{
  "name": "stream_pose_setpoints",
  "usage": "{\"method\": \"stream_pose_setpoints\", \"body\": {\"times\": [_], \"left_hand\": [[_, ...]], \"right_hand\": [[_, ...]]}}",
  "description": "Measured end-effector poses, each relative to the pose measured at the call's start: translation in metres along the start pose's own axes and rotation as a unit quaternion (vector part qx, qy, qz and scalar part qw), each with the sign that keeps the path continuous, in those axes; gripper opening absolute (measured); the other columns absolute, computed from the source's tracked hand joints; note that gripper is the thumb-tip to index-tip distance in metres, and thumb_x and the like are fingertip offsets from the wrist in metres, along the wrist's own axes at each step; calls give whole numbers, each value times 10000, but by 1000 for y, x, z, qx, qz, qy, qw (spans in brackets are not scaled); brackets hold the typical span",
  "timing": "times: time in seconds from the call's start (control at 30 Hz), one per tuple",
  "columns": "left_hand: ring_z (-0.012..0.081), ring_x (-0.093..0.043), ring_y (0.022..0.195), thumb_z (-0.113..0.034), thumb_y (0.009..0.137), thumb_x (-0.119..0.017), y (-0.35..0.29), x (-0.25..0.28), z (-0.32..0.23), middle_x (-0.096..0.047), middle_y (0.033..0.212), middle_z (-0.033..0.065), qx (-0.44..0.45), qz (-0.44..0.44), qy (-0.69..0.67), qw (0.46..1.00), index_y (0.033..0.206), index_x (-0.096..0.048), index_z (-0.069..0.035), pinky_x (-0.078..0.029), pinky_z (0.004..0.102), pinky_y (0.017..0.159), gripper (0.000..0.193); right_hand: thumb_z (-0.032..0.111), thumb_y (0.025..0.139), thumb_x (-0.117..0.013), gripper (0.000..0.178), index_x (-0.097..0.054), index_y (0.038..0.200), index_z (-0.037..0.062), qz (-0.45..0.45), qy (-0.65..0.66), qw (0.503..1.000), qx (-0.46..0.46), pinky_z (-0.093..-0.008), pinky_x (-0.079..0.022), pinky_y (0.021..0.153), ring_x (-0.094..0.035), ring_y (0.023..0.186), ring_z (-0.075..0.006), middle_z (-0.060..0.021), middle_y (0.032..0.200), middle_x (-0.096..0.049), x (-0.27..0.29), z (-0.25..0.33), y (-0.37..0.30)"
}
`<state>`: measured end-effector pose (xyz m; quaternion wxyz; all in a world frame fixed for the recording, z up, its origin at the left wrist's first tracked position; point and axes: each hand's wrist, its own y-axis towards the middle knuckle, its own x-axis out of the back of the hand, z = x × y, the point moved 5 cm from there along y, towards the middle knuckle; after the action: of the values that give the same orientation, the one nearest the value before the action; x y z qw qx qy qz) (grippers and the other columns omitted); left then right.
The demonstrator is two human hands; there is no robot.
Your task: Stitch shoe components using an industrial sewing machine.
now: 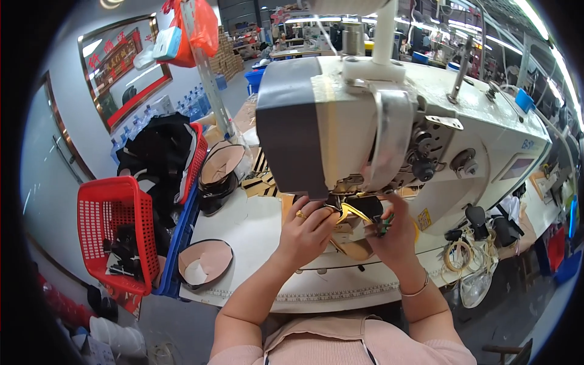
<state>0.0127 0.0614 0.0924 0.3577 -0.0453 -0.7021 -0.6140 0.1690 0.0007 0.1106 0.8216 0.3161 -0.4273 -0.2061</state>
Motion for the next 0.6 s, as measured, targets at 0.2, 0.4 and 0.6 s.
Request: {"method": "stream_pose_setpoints", "body": {"times": [0.2, 0.4, 0.6], "left_hand": [[253, -578, 855, 11, 591, -669, 5, 0, -1, -577, 846, 37, 16, -48, -35, 998, 858, -640, -91, -454, 390, 802, 287], [260, -581, 848, 23, 591, -656, 0, -1, 2, -578, 844, 43, 32, -54, -61, 996, 862, -642, -80, -451, 399, 814, 290], [257, -586, 814, 37, 597, -639, 0, -6, 5, -589, 819, 51, 55, -67, -83, 993, 828, -636, -70, -451, 380, 789, 255]], "right_hand": [[-36, 543, -677, 621, -493, 1123, 88, -50, -4, 999, 0, -345, -452, 658, -522, 765, -253, -109, 1160, -429, 2, -11, -3], [-38, 550, -670, 378, -513, 872, 84, -74, 51, 996, 0, -300, -453, 597, -512, 728, -207, -91, 1073, -473, -4, -22, -10], [-41, 577, -657, 314, -486, 822, 55, -82, 97, 992, -15, -214, -416, 569, -471, 623, -113, -67, 901, -513, -5, -36, -10]]}}
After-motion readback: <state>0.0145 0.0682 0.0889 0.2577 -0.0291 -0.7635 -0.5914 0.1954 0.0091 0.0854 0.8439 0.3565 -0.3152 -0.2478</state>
